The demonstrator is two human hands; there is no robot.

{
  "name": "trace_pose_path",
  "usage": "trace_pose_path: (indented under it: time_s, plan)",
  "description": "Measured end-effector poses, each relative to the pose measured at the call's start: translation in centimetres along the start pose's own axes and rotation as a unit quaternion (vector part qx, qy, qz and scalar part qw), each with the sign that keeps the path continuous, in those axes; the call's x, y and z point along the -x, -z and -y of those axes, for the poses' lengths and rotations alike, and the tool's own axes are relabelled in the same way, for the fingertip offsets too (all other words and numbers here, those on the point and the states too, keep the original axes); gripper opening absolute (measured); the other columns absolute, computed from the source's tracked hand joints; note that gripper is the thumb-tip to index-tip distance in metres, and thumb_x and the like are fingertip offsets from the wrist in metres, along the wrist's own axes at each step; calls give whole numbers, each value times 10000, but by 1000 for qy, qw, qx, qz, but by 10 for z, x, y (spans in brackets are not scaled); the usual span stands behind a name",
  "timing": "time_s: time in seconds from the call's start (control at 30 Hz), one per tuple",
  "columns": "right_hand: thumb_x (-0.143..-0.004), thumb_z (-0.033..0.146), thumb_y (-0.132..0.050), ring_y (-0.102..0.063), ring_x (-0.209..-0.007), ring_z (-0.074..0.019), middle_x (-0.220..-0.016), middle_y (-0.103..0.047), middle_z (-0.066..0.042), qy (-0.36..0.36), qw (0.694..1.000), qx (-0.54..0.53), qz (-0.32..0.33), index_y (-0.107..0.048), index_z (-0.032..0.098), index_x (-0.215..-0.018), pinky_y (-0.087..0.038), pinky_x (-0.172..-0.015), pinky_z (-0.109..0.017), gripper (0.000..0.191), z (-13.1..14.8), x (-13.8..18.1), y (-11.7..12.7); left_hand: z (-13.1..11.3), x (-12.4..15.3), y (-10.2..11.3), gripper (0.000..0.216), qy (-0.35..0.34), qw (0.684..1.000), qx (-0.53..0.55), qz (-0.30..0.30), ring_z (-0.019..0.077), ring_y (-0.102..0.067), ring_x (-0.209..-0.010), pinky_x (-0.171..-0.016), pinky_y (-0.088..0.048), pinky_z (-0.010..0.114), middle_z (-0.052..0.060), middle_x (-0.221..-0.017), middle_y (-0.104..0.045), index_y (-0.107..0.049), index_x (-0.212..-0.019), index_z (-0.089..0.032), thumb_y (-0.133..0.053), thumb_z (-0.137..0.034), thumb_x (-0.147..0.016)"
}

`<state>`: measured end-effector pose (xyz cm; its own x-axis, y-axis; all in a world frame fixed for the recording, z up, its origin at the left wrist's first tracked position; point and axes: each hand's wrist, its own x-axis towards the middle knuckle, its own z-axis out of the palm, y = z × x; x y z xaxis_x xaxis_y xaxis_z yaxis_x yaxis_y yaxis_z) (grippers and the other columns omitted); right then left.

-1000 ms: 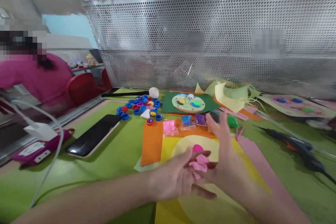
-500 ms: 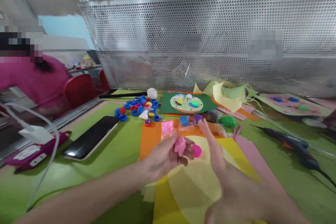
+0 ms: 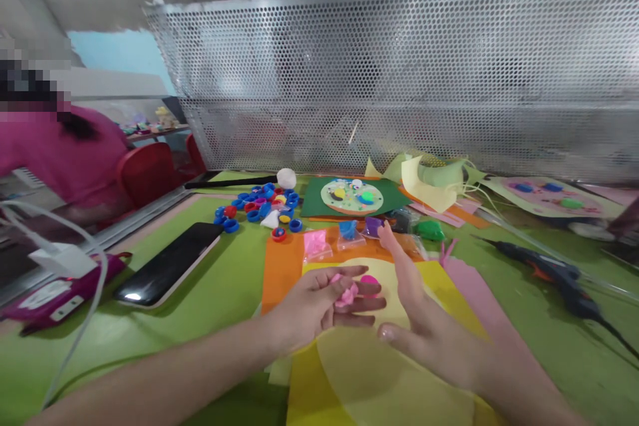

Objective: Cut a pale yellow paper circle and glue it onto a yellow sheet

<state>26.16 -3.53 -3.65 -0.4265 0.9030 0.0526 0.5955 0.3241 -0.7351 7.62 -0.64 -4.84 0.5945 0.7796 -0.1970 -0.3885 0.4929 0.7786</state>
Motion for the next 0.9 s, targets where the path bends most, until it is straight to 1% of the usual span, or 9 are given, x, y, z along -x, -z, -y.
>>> trace_pose_path:
  time_s: [0.1,0.17,0.27,0.4,0.5,0.67,0.77,0.83,0.9]
  plan:
    - [-772,741,-299,155,-1365,-245,-1516,140,-96,14,1000,-6,-16,204,183,-1415,-8,-1065,-564,989,-2,0,0,0,-1,-1,371,-14,998,62,-5,272,-620,-1039,-868,-494,404,142,-1166,-631,-617,-1051,-131,-701,-334,-752]
    - [-802,702,-302,140,-1369,-241,-1517,141,-76,19,999,-11,-24,204,209,-1415,-17,-1061,-574,936,-2,0,0,1,-1,-2,414,-18,997,70,3,272,-605,-1065,-873,-491,394,129,-1165,-633,-614,-1038,-154,-771,-284,-678]
    - [-802,708,-295,124,-1372,-246,-1520,117,-95,19,999,-17,-25,194,201,-1419,-14,-1059,-579,936,-1,0,1,1,-1,-1,553,-34,999,34,13,230,-639,-1008,-840,-502,330,83,-1095,-675,-613,-1042,-200,-839,-93,-549]
    - [-795,726,-283,149,-1366,-239,-1518,123,-102,8,999,-30,-26,167,187,-1427,-10,-1063,-567,945,-1,0,0,2,1,1,233,0,998,-32,51,233,-698,-840,-661,-551,317,145,-1054,-691,-654,-1011,-145,-642,-264,-811]
    - [-808,705,-294,141,-1366,-247,-1522,107,-91,12,999,-35,-37,160,205,-1429,-33,-1061,-579,918,-5,1,-1,4,2,3,233,-16,994,-55,92,251,-687,-885,-695,-548,341,155,-1014,-705,-670,-990,-129,-552,-291,-872]
    - [-845,667,-219,112,-1367,-259,-1527,81,-86,1,997,-32,-75,121,219,-1439,-56,-1062,-582,818,-11,-1,-1,2,1,4,305,-57,990,-12,130,280,-594,-1086,-783,-520,367,142,-1096,-679,-675,-995,-132,-533,-370,-868]
    - [-860,647,-165,59,-1372,-273,-1522,38,-144,-8,997,7,-73,124,177,-1438,-100,-1056,-597,799,-11,-3,-2,0,-1,4,309,-57,993,-28,99,237,-677,-905,-714,-519,299,103,-894,-741,-698,-838,-136,-681,-428,-737]
    - [-869,625,-207,-12,-1376,-293,-1513,-59,-182,6,995,78,-68,114,157,-1440,-154,-1045,-614,804,-12,-5,-4,0,-1,4,213,-60,994,-42,77,184,-702,-679,-598,-496,234,33,-648,-731,-681,-685,-146,-784,-327,-641]
    - [-877,572,-306,-123,-1367,-319,-1494,-173,-183,33,981,180,-68,22,169,-1453,-200,-1027,-632,775,-16,-8,-8,1,-1,4,171,-55,995,-49,71,162,-683,-537,-543,-470,221,-17,-476,-667,-672,-658,-143,-793,-262,-637]
